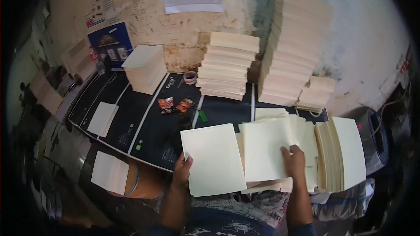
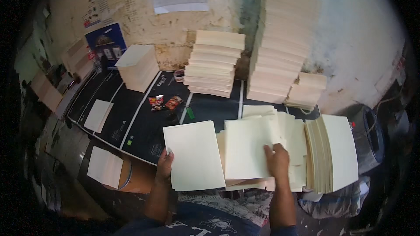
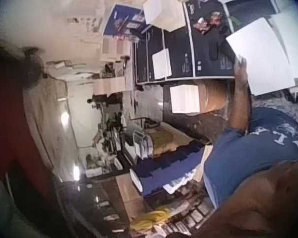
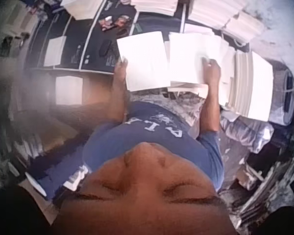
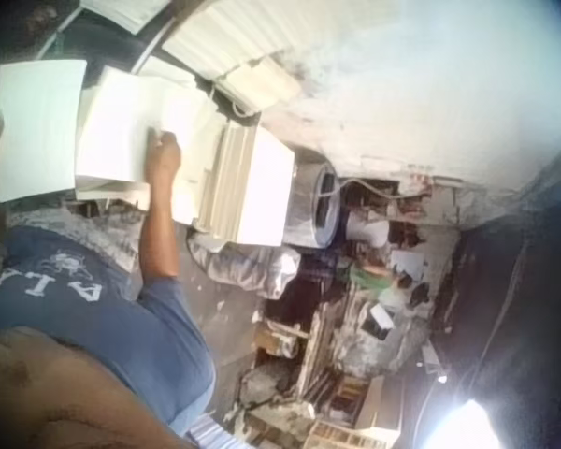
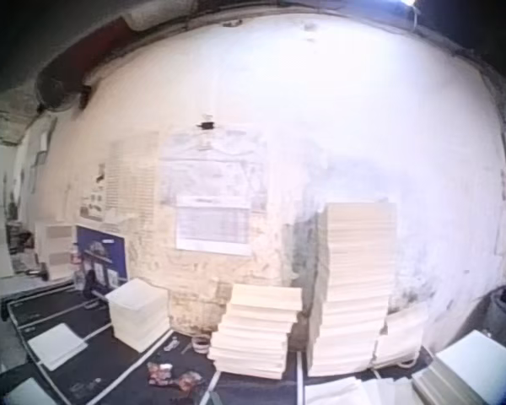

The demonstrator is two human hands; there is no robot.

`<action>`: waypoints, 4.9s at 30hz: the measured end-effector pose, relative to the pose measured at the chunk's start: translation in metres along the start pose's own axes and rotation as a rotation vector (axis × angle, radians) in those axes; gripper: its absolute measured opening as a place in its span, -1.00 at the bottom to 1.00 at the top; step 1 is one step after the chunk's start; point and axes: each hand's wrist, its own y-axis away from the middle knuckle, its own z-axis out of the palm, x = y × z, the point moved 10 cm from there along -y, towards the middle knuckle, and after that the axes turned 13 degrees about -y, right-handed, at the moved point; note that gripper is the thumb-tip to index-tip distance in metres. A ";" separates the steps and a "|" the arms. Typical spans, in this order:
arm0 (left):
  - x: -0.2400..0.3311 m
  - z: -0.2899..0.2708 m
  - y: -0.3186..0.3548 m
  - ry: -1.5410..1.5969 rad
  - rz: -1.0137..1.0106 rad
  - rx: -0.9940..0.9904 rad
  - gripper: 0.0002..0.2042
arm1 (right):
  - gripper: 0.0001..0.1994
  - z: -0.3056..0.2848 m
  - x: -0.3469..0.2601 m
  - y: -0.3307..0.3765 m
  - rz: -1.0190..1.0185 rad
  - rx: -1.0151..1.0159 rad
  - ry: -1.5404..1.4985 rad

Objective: The person picks up a stack of paper sheets, folds the stack in half by hand, and then separates the individual sheets one by one.

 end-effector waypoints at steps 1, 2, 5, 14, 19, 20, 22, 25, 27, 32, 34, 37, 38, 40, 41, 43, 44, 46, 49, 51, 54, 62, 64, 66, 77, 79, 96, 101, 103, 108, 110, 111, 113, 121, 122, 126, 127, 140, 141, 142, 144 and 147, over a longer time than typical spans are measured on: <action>-0.004 -0.008 0.000 -0.001 -0.004 -0.004 -0.65 | -0.65 0.007 -0.007 -0.002 -0.069 -0.082 0.048; -0.008 -0.015 0.000 -0.002 -0.007 -0.007 -0.66 | -0.65 0.018 -0.015 0.001 -0.140 -0.162 0.098; -0.039 -0.009 -0.003 0.022 -0.016 -0.048 -0.69 | -0.58 0.073 -0.080 0.035 -0.346 -0.371 -0.011; -0.034 0.009 -0.006 -0.004 -0.062 -0.048 -0.64 | -0.65 0.067 -0.051 0.033 0.123 -0.390 -0.263; 0.004 -0.003 0.002 0.018 -0.004 -0.095 -0.61 | -0.67 0.061 -0.030 0.022 0.106 -0.383 -0.378; -0.001 -0.003 0.002 0.011 -0.019 -0.097 -0.61 | -0.66 0.065 -0.038 0.028 0.072 -0.371 -0.402; -0.015 0.000 0.001 -0.003 -0.044 -0.104 -0.61 | -0.65 0.076 -0.050 0.036 -0.001 -0.346 -0.449; -0.038 0.014 -0.001 0.029 -0.055 -0.126 -0.61 | -0.58 0.087 -0.068 0.047 -0.049 -0.352 -0.291; -0.049 0.011 -0.004 0.067 -0.068 -0.086 -0.61 | -0.57 0.085 -0.074 0.049 -0.034 -0.351 -0.271; -0.033 0.053 0.000 0.406 -0.035 -0.232 -0.45 | -0.52 0.097 -0.046 0.044 0.012 -0.386 -0.323; -0.036 0.064 -0.005 0.414 -0.027 -0.294 -0.41 | -0.50 0.095 -0.045 0.045 0.045 -0.377 -0.444; -0.038 0.081 -0.007 0.435 -0.048 -0.318 -0.43 | -0.48 0.098 -0.026 0.043 0.035 -0.336 -0.581; -0.034 0.086 -0.006 0.441 -0.059 -0.314 -0.45 | -0.48 0.098 -0.022 0.043 0.021 -0.318 -0.621; -0.021 0.087 -0.003 0.305 -0.070 -0.245 -0.51 | -0.48 0.090 -0.021 0.042 0.046 -0.327 -0.554; -0.016 0.084 -0.002 0.233 -0.074 -0.206 -0.54 | -0.47 0.089 -0.023 0.043 0.059 -0.336 -0.523; -0.012 0.077 -0.003 0.175 -0.070 -0.172 -0.58 | -0.50 0.088 -0.014 0.041 0.080 -0.350 -0.493; -0.011 0.074 -0.003 0.146 -0.069 -0.156 -0.59 | -0.51 0.088 -0.011 0.042 0.091 -0.356 -0.477; 0.002 0.043 0.000 0.006 -0.011 -0.084 -0.59 | -0.59 0.090 -0.004 0.042 0.172 -0.336 -0.579; 0.060 0.012 0.012 0.134 0.117 -0.058 -0.56 | -0.67 0.074 0.005 0.035 0.100 -0.201 -0.411; 0.077 -0.004 0.015 0.132 0.141 -0.003 -0.55 | -0.73 0.065 0.013 0.036 0.084 -0.096 -0.273; 0.059 0.001 0.008 0.067 0.096 -0.018 -0.57 | -0.75 0.064 0.006 0.034 -0.300 -0.051 -0.360; -0.011 0.076 -0.007 0.127 -0.051 -0.181 -0.61 | -0.63 0.098 -0.010 0.050 0.190 -0.493 -0.552; -0.015 0.081 -0.008 0.210 -0.052 -0.199 -0.60 | -0.60 0.099 0.002 0.051 0.284 -0.479 -0.608; -0.013 0.085 -0.005 0.279 -0.028 -0.207 -0.59 | -0.60 0.100 -0.001 0.052 0.246 -0.472 -0.613; 0.033 0.014 0.000 0.012 0.051 -0.232 -0.58 | -0.70 0.074 0.014 0.032 -0.088 -0.035 -0.395; 0.029 0.009 0.000 0.076 -0.002 -0.141 -0.52 | -0.60 0.078 0.025 0.031 -0.146 -0.050 -0.357; -0.071 0.117 -0.030 -0.033 -0.084 -0.097 -0.58 | -0.33 0.112 0.076 0.043 0.372 -0.536 -0.597; -0.084 0.091 -0.030 -0.349 -0.157 -0.123 -0.72 | -0.41 0.111 0.066 0.043 0.386 -0.515 -0.700; -0.089 0.094 -0.025 -0.059 -0.271 -0.195 -0.72 | -0.44 0.112 0.069 0.044 0.377 -0.510 -0.703; -0.091 0.093 -0.017 -0.222 -0.304 -0.409 -0.63 | -0.47 0.108 0.061 0.045 0.347 -0.509 -0.661; -0.088 0.103 -0.013 -0.052 -0.327 -0.415 -0.61 | -0.46 0.113 0.073 0.044 0.356 -0.524 -0.669; -0.088 0.107 -0.012 -0.022 -0.320 -0.411 -0.59 | -0.45 0.115 0.075 0.043 0.340 -0.528 -0.678; -0.090 0.116 -0.011 0.043 -0.305 -0.403 -0.55 | -0.43 0.118 0.079 0.040 0.307 -0.534 -0.692; -0.093 0.125 -0.011 0.116 -0.297 -0.424 -0.61 | -0.39 0.120 0.089 0.041 0.348 -0.546 -0.704; -0.095 0.123 -0.012 0.093 -0.299 -0.416 -0.64 | -0.38 0.122 0.090 0.042 0.369 -0.548 -0.714; -0.070 0.055 -0.022 -0.395 -0.173 -0.111 -0.79 | -0.41 0.116 0.089 0.042 0.432 -0.545 -0.685; -0.049 0.026 -0.023 -0.368 -0.104 -0.011 -0.81 | -0.44 0.117 0.090 0.043 0.467 -0.531 -0.724; -0.079 0.073 -0.027 -0.156 -0.236 -0.058 -0.75 | -0.45 0.120 0.088 0.038 0.287 -0.461 -0.946; -0.084 0.077 -0.027 -0.162 -0.235 -0.059 -0.74 | -0.46 0.120 0.082 0.041 0.322 -0.480 -0.734; -0.087 0.081 -0.027 -0.174 -0.238 -0.065 -0.73 | -0.46 0.119 0.085 0.041 0.354 -0.467 -0.798; -0.080 0.073 -0.027 -0.168 -0.227 -0.048 -0.71 | -0.45 0.119 0.094 0.042 0.416 -0.447 -0.924; -0.027 0.016 -0.023 -0.049 -0.206 -0.043 -0.68 | -0.45 0.116 0.098 0.043 0.493 -0.452 -0.945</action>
